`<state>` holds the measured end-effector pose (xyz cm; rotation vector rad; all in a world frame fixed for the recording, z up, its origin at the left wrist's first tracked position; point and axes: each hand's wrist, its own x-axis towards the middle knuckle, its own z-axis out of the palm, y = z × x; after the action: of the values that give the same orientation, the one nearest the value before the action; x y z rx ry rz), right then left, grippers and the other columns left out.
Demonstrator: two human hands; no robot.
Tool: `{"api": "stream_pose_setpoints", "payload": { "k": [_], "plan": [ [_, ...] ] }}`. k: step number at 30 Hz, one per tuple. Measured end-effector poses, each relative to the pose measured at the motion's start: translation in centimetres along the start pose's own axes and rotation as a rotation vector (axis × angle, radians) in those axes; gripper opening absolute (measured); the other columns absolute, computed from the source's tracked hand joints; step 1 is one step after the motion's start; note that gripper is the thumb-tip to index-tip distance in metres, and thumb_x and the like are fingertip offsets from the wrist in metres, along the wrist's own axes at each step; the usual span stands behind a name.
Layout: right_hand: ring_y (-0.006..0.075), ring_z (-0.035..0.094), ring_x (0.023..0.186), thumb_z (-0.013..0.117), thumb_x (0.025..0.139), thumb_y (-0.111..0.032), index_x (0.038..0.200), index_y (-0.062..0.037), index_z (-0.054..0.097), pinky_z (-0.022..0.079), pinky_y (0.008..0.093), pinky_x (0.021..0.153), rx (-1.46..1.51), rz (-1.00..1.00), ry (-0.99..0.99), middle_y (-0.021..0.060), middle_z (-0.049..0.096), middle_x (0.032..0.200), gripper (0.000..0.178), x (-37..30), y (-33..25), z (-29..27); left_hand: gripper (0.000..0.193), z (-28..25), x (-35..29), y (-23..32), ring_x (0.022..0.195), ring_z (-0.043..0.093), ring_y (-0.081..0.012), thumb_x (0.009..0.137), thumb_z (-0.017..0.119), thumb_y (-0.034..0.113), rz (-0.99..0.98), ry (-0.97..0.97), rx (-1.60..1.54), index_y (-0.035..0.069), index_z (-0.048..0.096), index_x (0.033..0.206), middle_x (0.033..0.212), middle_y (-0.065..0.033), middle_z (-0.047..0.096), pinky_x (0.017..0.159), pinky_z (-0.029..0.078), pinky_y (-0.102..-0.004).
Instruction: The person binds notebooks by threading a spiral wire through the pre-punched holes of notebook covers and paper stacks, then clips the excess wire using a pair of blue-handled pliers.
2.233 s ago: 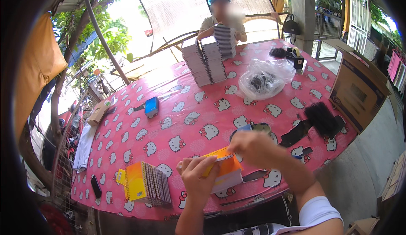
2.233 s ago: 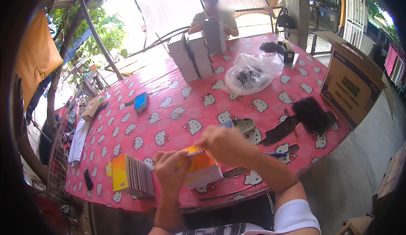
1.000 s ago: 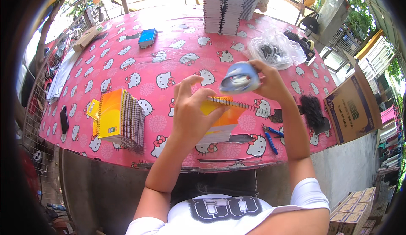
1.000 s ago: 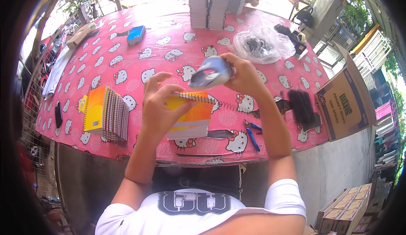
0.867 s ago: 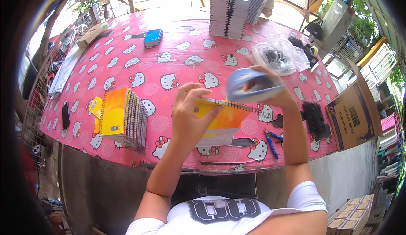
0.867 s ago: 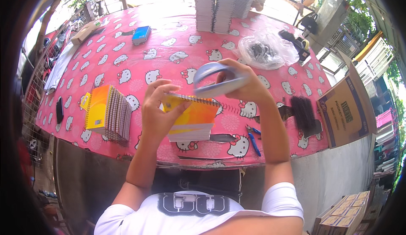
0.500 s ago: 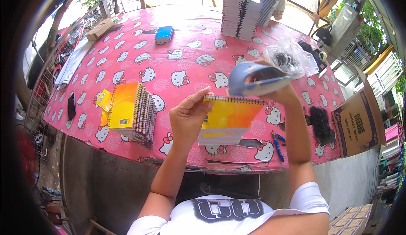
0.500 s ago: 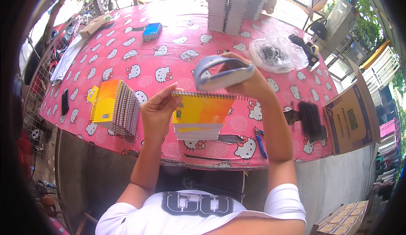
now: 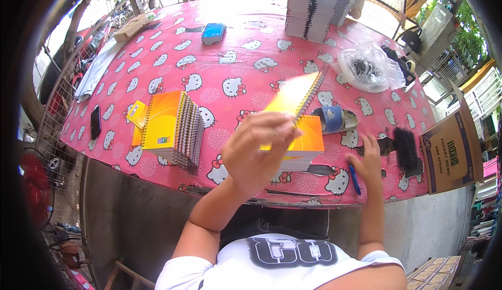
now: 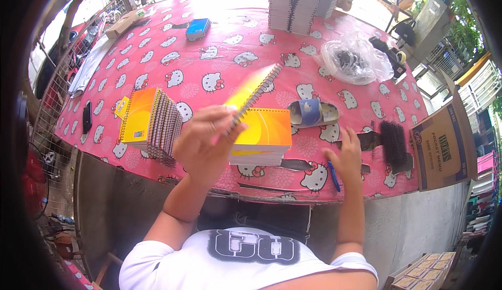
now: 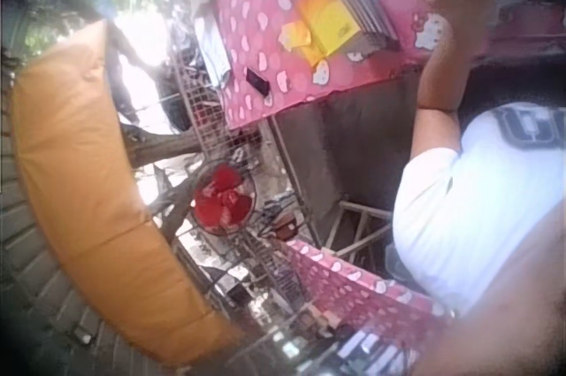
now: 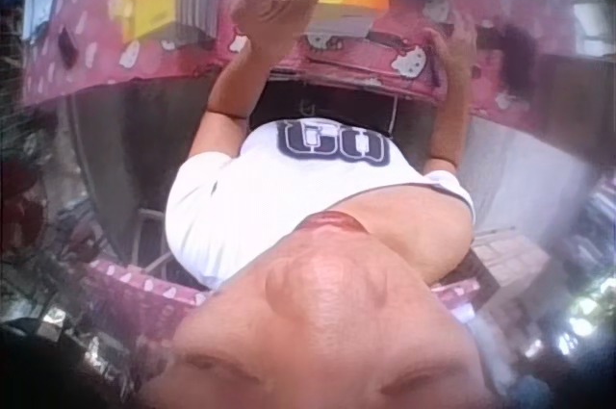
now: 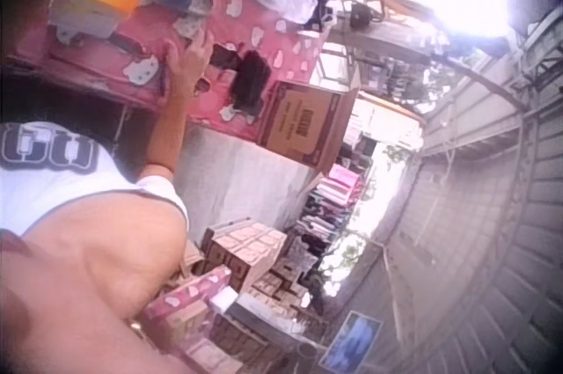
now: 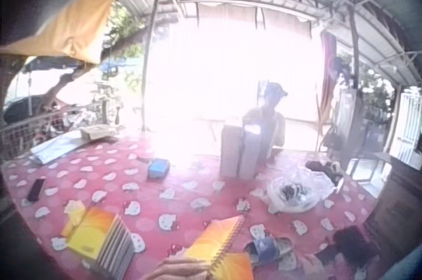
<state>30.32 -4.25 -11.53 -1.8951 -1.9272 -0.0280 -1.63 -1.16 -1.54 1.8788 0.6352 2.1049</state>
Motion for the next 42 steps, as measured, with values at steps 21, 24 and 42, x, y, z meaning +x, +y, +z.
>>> {"api": "stream_pose_setpoints", "payload": {
  "k": [21, 24, 42],
  "plan": [
    [0.0242, 0.066, 0.085, 0.075, 0.082, -0.018, 0.111, 0.0023, 0.064, 0.053, 0.0339, 0.074, 0.826, -0.211, -0.142, 0.0141, 0.066, 0.097, 0.038, -1.0, -13.7, -5.9, 0.023, 1.2, -4.1, -0.5, 0.083, 0.069, -0.0243, 0.072, 0.075, -0.010, -0.096, -0.200, 0.105, 0.000, 0.068, 0.091, 0.093, -0.0158, 0.070, 0.069, 0.055, -0.0316],
    [0.0180, 0.067, 0.084, 0.070, 0.088, -0.019, 0.110, 0.0055, 0.064, 0.054, 0.0282, 0.072, 1.769, 0.239, -0.794, 0.0120, 0.069, 0.093, 0.033, -0.7, -12.2, -4.0, 0.025, 0.2, -3.9, -0.4, 0.082, 0.069, -0.0254, 0.071, 0.075, -0.009, -0.027, -0.239, 0.075, 0.000, 0.068, 0.093, 0.094, -0.0156, 0.071, 0.071, 0.055, -0.0319],
    [0.0375, 0.050, 0.115, 0.075, 0.078, -0.020, 0.115, 0.0019, 0.060, 0.040, 0.0442, 0.098, 0.021, 0.254, 0.097, 0.0202, 0.053, 0.124, 0.046, -5.3, 1.3, 2.9, 0.021, -21.8, 11.2, -9.9, 0.095, 0.060, -0.0224, 0.098, 0.048, 0.018, -0.410, -0.930, 0.690, 0.005, 0.064, 0.097, 0.095, -0.0100, 0.065, 0.081, 0.046, -0.0351]
  ]
}}
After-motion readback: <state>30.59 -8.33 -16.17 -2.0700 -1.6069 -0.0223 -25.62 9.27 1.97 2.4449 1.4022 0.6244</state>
